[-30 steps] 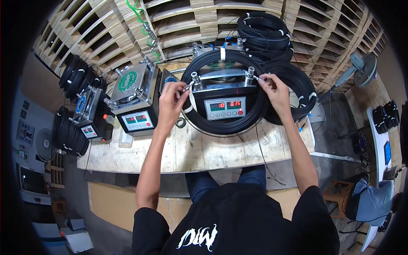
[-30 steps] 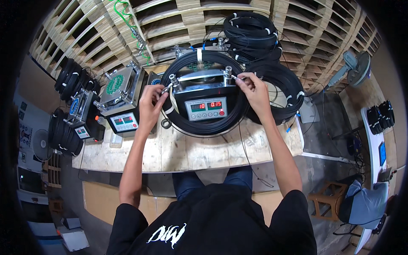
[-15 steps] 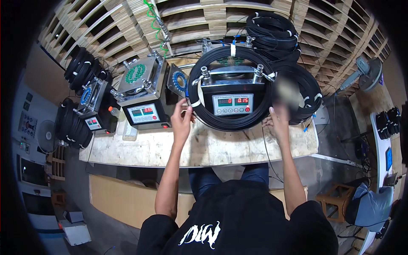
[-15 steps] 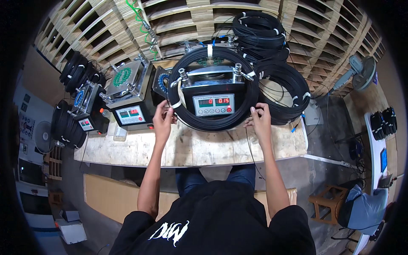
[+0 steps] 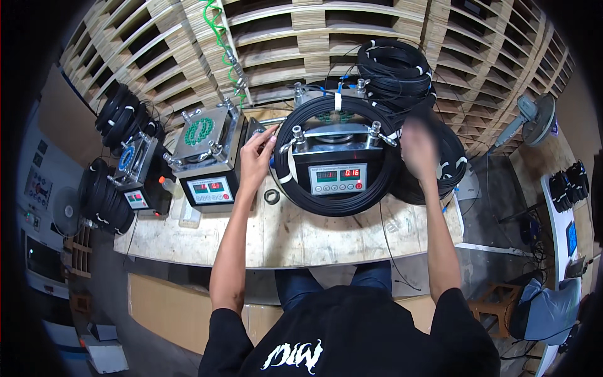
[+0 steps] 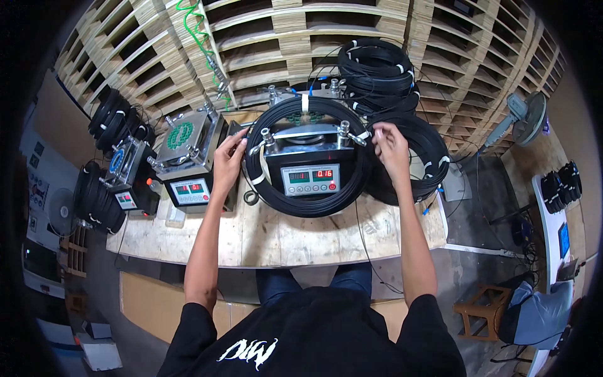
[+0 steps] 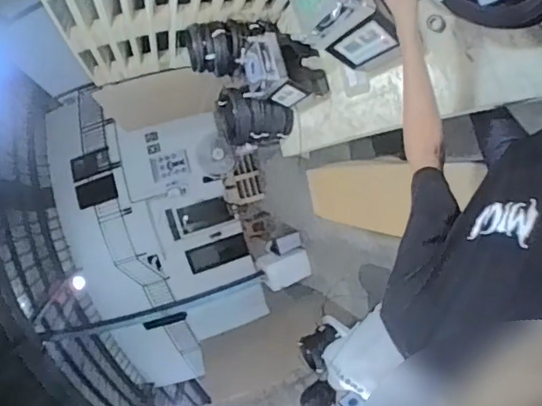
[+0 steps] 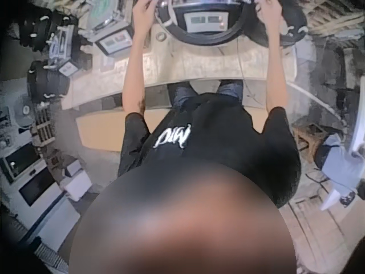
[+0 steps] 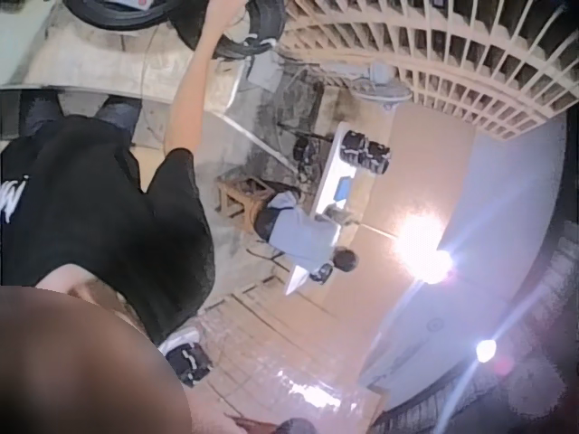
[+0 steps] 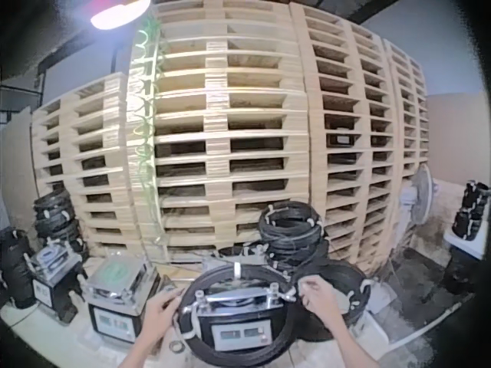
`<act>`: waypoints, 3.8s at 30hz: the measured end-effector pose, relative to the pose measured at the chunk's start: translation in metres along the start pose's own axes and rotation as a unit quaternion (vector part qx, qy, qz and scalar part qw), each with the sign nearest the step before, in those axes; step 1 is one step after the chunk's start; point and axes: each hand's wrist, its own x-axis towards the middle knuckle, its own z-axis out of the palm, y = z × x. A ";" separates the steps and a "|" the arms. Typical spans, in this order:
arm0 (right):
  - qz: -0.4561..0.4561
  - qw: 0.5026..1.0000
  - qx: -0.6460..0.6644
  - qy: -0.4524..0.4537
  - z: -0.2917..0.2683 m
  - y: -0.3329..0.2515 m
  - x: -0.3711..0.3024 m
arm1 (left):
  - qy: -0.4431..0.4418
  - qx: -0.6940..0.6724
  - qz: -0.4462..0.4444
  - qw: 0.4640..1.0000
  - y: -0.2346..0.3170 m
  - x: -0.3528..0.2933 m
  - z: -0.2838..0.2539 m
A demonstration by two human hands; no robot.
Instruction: Testing fiber optic cable coils by connecting them to an electronic test fixture and checking connections.
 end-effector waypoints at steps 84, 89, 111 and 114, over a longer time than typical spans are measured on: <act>-0.005 0.995 -0.060 0.084 -0.001 0.092 -0.081 | 0.013 -0.248 -0.266 0.931 -0.050 -0.136 0.035; 0.026 0.998 0.002 0.063 0.004 0.028 -0.034 | 0.040 -0.324 -0.274 0.905 -0.056 -0.108 0.029; -0.042 0.995 -0.024 -0.082 0.023 -0.008 0.053 | -0.160 -0.068 0.056 0.983 0.041 0.074 0.044; -0.091 0.989 -0.063 -0.102 0.011 -0.007 0.061 | -0.162 -0.093 0.039 0.982 0.045 0.074 0.051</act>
